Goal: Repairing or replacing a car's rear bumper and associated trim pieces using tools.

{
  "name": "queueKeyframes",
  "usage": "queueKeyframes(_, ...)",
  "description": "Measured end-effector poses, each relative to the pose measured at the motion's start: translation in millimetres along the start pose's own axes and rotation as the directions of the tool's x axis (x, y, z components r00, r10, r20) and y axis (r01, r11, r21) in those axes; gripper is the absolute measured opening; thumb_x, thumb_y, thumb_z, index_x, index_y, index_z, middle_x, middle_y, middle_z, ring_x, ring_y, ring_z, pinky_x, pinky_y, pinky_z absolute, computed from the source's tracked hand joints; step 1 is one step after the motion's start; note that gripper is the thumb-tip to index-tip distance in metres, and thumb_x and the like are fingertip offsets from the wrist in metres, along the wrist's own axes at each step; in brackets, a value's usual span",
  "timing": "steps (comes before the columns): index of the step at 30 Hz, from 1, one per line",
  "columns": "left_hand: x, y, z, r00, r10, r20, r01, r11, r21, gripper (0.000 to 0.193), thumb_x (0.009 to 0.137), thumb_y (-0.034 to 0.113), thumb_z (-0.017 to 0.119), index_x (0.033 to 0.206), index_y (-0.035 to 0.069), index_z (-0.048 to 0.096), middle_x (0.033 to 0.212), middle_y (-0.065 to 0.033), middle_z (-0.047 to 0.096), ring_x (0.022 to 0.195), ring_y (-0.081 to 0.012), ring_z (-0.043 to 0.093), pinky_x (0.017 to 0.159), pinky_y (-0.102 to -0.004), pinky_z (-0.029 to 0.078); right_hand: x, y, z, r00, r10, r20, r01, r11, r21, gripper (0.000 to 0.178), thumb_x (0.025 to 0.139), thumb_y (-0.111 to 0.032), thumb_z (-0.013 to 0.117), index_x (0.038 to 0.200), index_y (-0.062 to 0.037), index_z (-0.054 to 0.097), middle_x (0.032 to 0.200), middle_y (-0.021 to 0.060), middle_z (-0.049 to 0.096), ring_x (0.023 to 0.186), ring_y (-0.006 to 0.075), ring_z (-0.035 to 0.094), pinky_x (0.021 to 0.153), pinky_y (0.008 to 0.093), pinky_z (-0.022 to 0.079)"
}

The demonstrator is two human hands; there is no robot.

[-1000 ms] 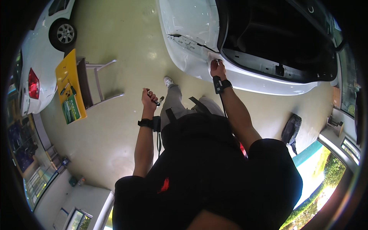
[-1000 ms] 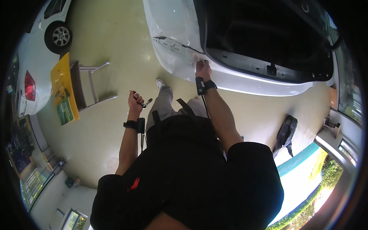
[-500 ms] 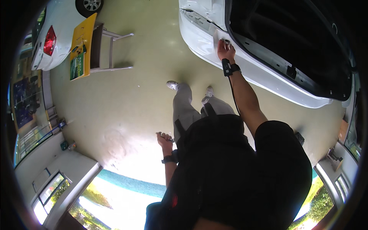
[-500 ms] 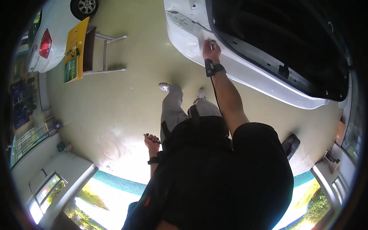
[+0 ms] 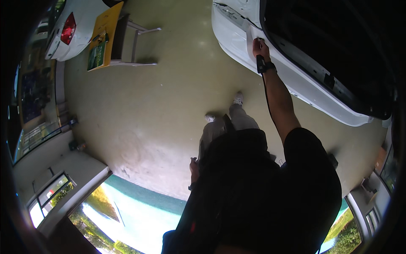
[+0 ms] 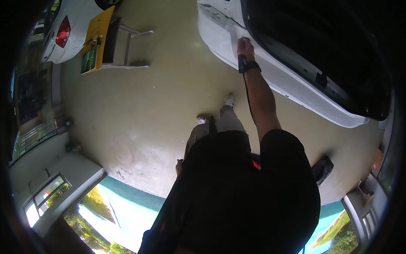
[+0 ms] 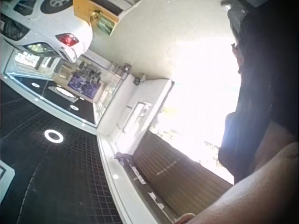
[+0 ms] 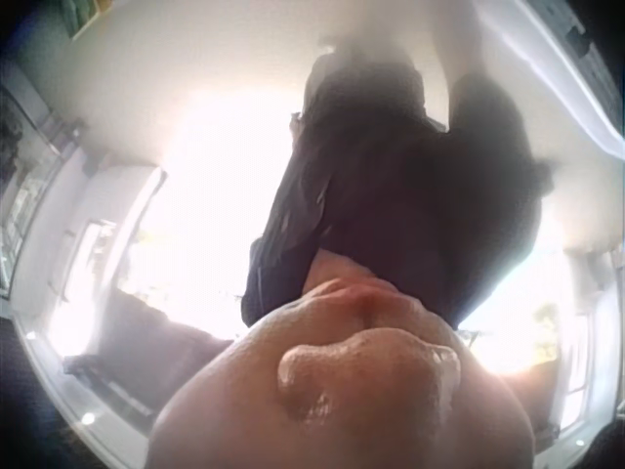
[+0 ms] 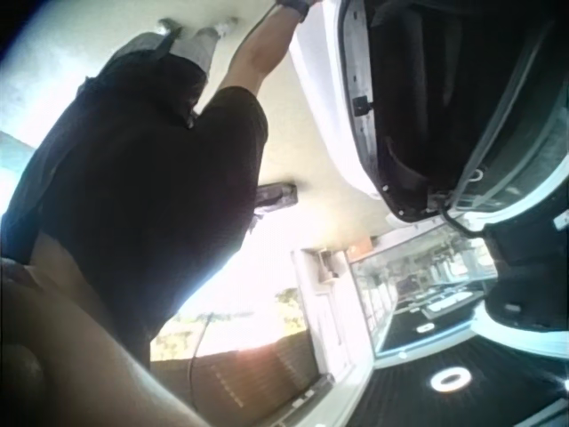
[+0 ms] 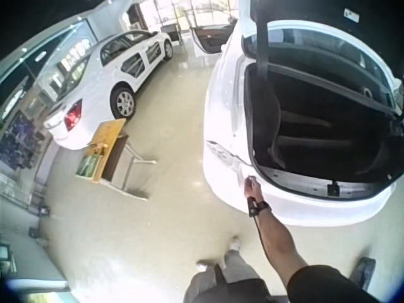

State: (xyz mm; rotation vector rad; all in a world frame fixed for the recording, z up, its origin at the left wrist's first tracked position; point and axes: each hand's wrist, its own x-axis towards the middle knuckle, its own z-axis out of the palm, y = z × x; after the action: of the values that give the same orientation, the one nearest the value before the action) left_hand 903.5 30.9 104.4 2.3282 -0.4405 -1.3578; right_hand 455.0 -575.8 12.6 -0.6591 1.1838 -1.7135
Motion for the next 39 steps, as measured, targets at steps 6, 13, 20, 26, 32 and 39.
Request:
queueKeyframes(6, 0.8, 37.0, 15.0, 0.995, 0.096, 0.022, -0.096, 0.995, -0.021, 0.043, 0.097, 0.039, 0.034, 0.099, 0.004, 0.060, 0.072, -0.0044, 0.053, 0.065, -0.0132, 0.047, 0.058, -0.0256, 0.039, 0.3, -52.9, -33.5, 0.992, -0.120, 0.043, 0.119, 0.750, -0.651, 0.011, 0.086, -0.007, 0.052, 0.085, 0.0028, 0.055, 0.084, 0.0097, 0.059, 0.075, 0.0181, 0.059, 0.075, 0.0256, 0.048)
queueKeyframes(13, -34.2, 43.3, -3.3, 0.977, -0.203, 0.069, 0.214, 0.944, -0.253, 0.050, 0.093, 0.049, 0.038, 0.098, 0.005, 0.060, 0.072, -0.0003, 0.047, 0.063, -0.0116, 0.041, 0.058, -0.0237, 0.035, -0.6, -34.8, -11.4, 0.999, -0.038, -0.016, 0.036, 0.992, -0.120, 0.019, 0.088, -0.008, 0.043, 0.093, 0.0044, 0.056, 0.089, 0.0158, 0.062, 0.090, 0.0282, 0.061, 0.083, 0.0390, 0.051)
queueKeyframes(20, -56.5, 39.7, -2.0, 0.980, -0.170, 0.103, 0.189, 0.958, -0.214, 0.050, 0.091, 0.052, 0.039, 0.100, 0.007, 0.057, 0.067, -0.0005, 0.047, 0.060, -0.0107, 0.043, 0.056, -0.0245, 0.036, -72.8, -70.4, 20.3, 0.805, 0.593, -0.010, -0.386, 0.537, 0.750, 0.004, 0.083, -0.002, 0.054, 0.081, -0.0050, 0.054, 0.070, 0.0074, 0.057, 0.068, 0.0194, 0.057, 0.075, 0.0349, 0.051)
queueKeyframes(26, -64.4, 86.5, 16.8, 0.938, -0.286, 0.194, 0.341, 0.858, -0.384, 0.036, 0.092, 0.044, 0.043, 0.093, 0.010, 0.054, 0.059, 0.0021, 0.042, 0.049, -0.0076, 0.039, 0.045, -0.0210, 0.031, -181.5, -93.0, -65.2, 0.769, 0.639, -0.029, -0.619, 0.755, 0.214, 0.009, 0.083, -0.009, 0.059, 0.090, -0.0041, 0.059, 0.072, 0.0037, 0.057, 0.070, 0.0161, 0.058, 0.068, 0.0332, 0.054)
queueKeyframes(32, 49.6, -39.6, 33.1, 0.846, 0.454, 0.279, -0.501, 0.857, 0.123, 0.037, 0.092, 0.042, 0.040, 0.090, 0.009, 0.056, 0.057, -0.0010, 0.043, 0.049, -0.0100, 0.041, 0.047, -0.0278, 0.035, -343.0, -146.9, -119.7, 0.501, 0.864, -0.060, -0.714, 0.373, -0.592, 0.034, 0.083, -0.019, 0.058, 0.112, -0.0005, 0.056, 0.090, 0.0083, 0.057, 0.080, 0.0196, 0.058, 0.076, 0.0355, 0.051)
queueKeyframes(39, -4.4, 35.6, 75.7, 0.801, 0.402, 0.443, -0.519, 0.835, 0.181, 0.031, 0.090, 0.025, 0.039, 0.092, -0.002, 0.053, 0.095, -0.0230, 0.055, 0.089, -0.0391, 0.055, 0.079, -0.0444, 0.043, -457.4, -233.0, -181.7, 0.442, 0.875, -0.198, -0.464, 0.034, -0.885, 0.027, 0.087, -0.018, 0.052, 0.108, -0.0038, 0.060, 0.098, 0.0064, 0.061, 0.085, 0.0167, 0.059, 0.073, 0.0302, 0.048)
